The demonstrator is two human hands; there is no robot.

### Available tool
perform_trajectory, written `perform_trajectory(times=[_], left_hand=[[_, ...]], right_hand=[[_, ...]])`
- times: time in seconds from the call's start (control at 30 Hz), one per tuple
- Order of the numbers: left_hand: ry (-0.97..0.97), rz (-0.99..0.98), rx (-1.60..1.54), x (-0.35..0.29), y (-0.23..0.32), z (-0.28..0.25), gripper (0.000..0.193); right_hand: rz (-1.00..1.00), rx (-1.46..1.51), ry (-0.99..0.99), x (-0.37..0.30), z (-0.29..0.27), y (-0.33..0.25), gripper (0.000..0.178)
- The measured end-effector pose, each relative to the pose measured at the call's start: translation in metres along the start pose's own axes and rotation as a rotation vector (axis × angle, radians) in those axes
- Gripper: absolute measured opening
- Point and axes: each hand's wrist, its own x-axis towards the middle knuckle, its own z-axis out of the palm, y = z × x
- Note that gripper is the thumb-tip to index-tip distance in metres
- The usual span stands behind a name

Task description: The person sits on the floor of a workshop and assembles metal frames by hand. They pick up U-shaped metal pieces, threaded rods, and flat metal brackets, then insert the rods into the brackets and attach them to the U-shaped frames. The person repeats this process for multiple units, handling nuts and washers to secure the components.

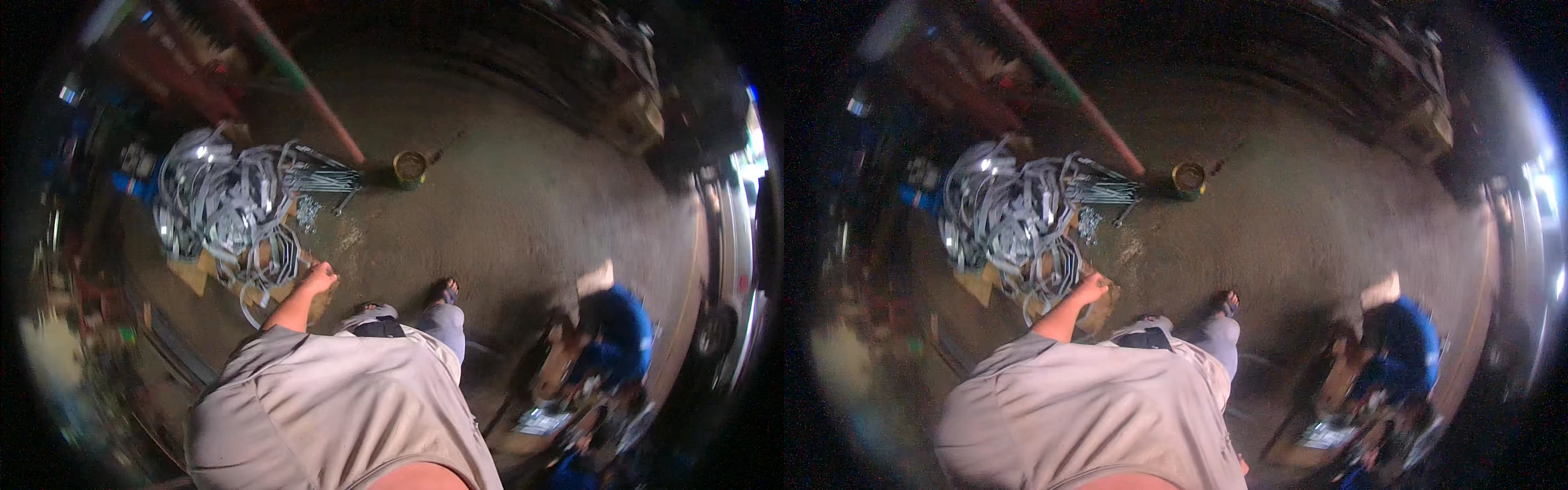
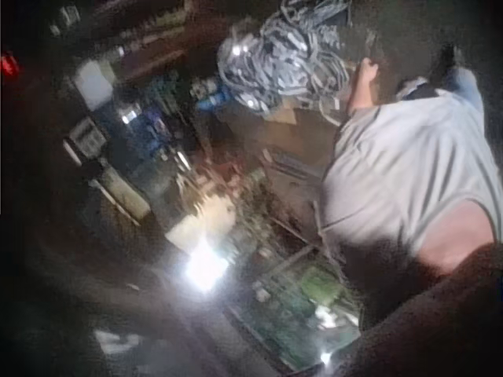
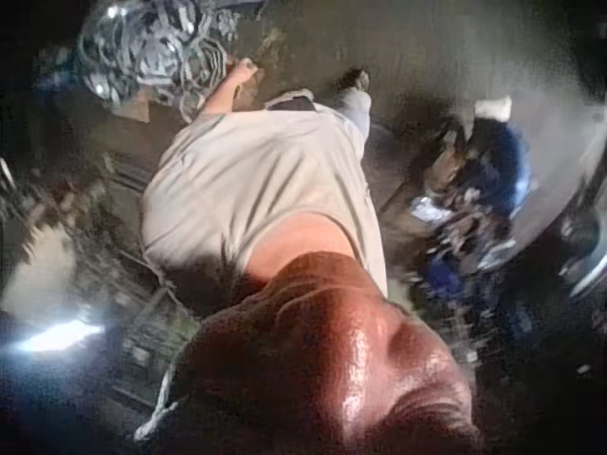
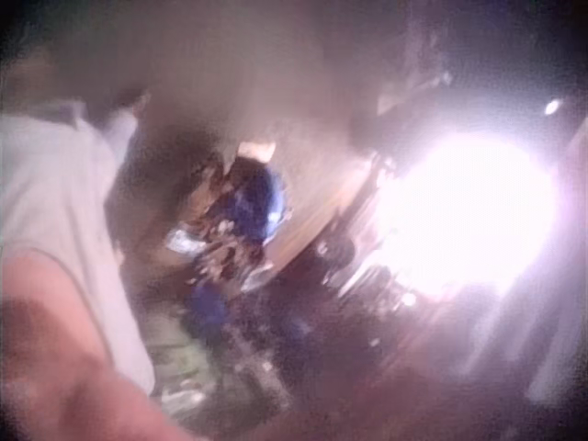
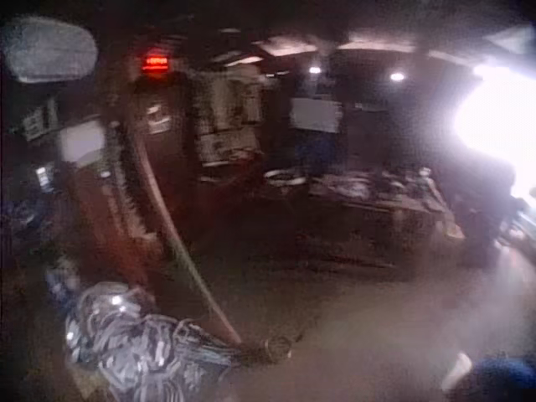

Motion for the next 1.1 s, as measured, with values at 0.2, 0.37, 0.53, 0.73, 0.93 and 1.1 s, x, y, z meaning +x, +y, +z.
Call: perform_trajectory(times=[0.2,0.37,0.53,0.73,0.93,1.1], left_hand=[[0.354,-0.044,-0.453,-0.025,0.014,0.034,0.046],[0.48,-0.12,-0.807,-0.052,0.012,0.096,0.039],[0.393,-0.751,-1.211,-0.104,-0.014,0.188,0.034],[0.174,-1.017,-1.13,-0.12,-0.009,0.235,0.04],[0.804,-1.011,-1.299,-0.081,0.035,0.141,0.037],[1.03,-1.139,-1.555,-0.057,0.068,0.085,0.035]], right_hand=[[-0.222,0.05,-0.069,0.165,-0.186,-0.276,0.045],[-0.376,0.117,-0.111,0.208,-0.24,-0.564,0.05],[-0.548,-0.228,-0.169,0.2,-0.173,-0.788,0.051],[-1.471,-0.726,-0.412,0.176,-0.036,-0.922,0.019],[-1.435,-1.263,-0.481,-0.014,0.152,-1.069,0.022],[-1.328,-1.332,-0.685,-0.127,0.356,-1.1,0.013]])
